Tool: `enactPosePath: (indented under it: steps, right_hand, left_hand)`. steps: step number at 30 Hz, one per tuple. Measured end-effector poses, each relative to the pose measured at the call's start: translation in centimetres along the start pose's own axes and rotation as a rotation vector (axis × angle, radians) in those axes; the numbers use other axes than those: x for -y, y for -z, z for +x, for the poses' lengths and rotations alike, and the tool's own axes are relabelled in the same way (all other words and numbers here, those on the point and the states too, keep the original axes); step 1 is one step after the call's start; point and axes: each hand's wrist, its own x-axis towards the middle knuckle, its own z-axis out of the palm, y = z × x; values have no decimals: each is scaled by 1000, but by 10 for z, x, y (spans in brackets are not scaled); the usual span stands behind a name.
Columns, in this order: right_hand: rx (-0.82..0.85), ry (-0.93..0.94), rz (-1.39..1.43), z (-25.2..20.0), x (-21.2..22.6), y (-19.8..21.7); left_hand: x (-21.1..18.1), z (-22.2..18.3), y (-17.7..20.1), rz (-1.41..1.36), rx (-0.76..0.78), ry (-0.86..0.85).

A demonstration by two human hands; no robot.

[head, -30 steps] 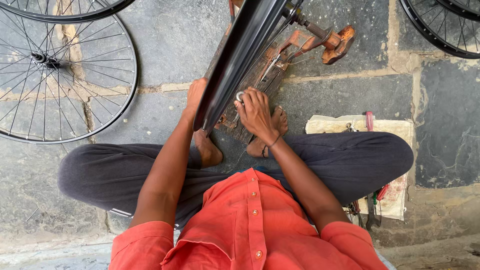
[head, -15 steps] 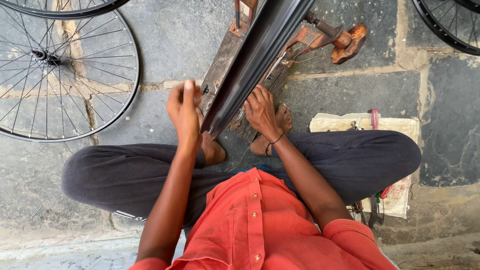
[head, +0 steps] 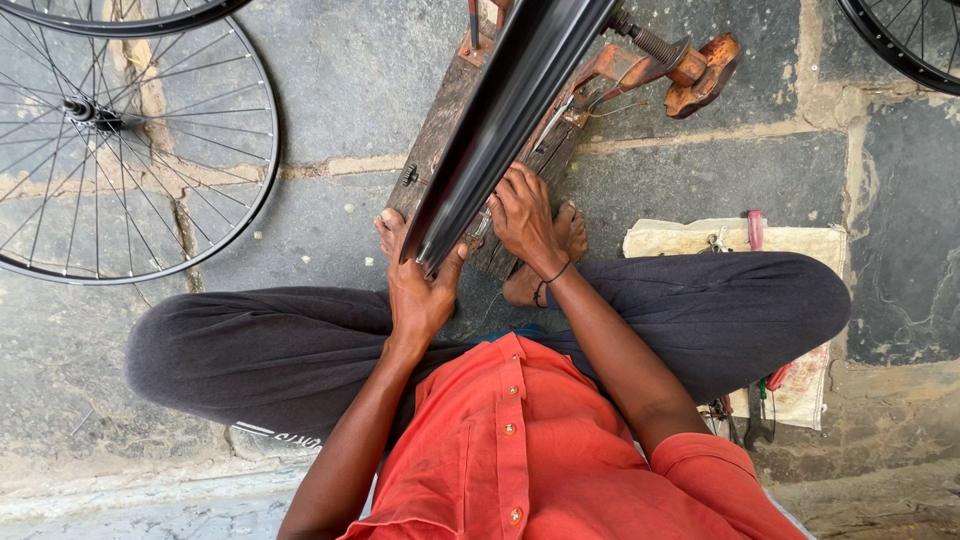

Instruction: The person threads nuts onto bicycle wheel spokes, rotates the wheel while it is on a stand, and tightens the spokes by hand.

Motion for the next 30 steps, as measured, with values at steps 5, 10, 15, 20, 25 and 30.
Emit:
enactPosePath:
  steps: [5, 10, 15, 20, 25, 30]
  right_hand:
    - [-15, -12, 8, -1, 0, -2]
    - [-27, -13, 15, 0, 1, -1]
    - [-24, -20, 10, -1, 2, -1]
    - [-36, -10, 1, -1, -2, -5]
    - [-49, -14, 22, -2, -6, -8]
    - [-51, -23, 27, -1, -5, -7]
  left_hand:
    - [9, -8, -3, -443, 98, 240]
    - [12, -10, -4, -444, 50, 234]
    - [11, -10, -4, -431, 31, 212]
    - [-9, 6, 26, -292, 2, 183]
    - [-55, 35, 94, -414, -330, -135]
    - [-95, 79, 132, -408, -371, -281]
